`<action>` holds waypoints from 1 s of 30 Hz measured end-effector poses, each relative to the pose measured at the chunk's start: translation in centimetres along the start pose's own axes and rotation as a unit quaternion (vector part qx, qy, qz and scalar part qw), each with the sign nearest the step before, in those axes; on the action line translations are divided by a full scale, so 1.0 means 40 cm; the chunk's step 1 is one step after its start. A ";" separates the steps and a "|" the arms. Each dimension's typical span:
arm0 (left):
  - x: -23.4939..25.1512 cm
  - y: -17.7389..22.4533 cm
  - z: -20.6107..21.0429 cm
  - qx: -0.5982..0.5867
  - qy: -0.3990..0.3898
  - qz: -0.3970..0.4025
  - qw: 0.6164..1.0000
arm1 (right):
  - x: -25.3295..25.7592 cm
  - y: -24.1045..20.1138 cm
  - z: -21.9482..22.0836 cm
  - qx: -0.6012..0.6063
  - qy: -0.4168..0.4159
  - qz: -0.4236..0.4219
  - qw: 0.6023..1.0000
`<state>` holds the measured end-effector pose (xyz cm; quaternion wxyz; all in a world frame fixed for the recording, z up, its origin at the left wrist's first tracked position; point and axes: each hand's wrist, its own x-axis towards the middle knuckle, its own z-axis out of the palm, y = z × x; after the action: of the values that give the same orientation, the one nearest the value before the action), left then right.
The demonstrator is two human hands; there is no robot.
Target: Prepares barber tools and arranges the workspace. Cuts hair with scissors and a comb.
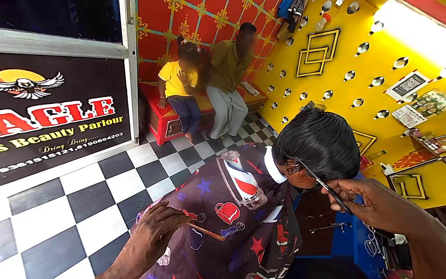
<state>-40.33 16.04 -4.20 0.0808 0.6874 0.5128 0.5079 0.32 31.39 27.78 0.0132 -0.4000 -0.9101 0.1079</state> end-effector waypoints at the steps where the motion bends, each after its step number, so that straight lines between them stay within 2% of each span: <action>1: 0.000 0.000 -0.001 -0.001 -0.002 -0.001 1.000 | 0.000 0.000 -0.001 0.001 -0.002 0.003 1.000; 8: -0.003 -0.002 -0.003 0.001 -0.004 0.000 1.000 | 0.006 0.003 -0.016 0.028 -0.042 0.010 0.999; 22: -0.007 -0.008 -0.004 0.004 -0.006 0.001 1.000 | 0.010 -0.028 -0.023 -0.020 -0.014 0.043 0.999; 27: 0.004 0.001 -0.009 -0.039 0.018 -0.029 0.999 | -0.023 -0.053 -0.002 -0.054 -0.005 0.002 0.999; 30: 0.066 0.055 -0.032 -0.054 0.020 -0.046 0.997 | -0.052 -0.128 0.058 -0.035 0.018 -0.076 0.996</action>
<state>-40.06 16.59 -0.60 0.1312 0.6474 0.5175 0.5439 -2.24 26.09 26.72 0.0236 -0.3313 -0.9408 0.0677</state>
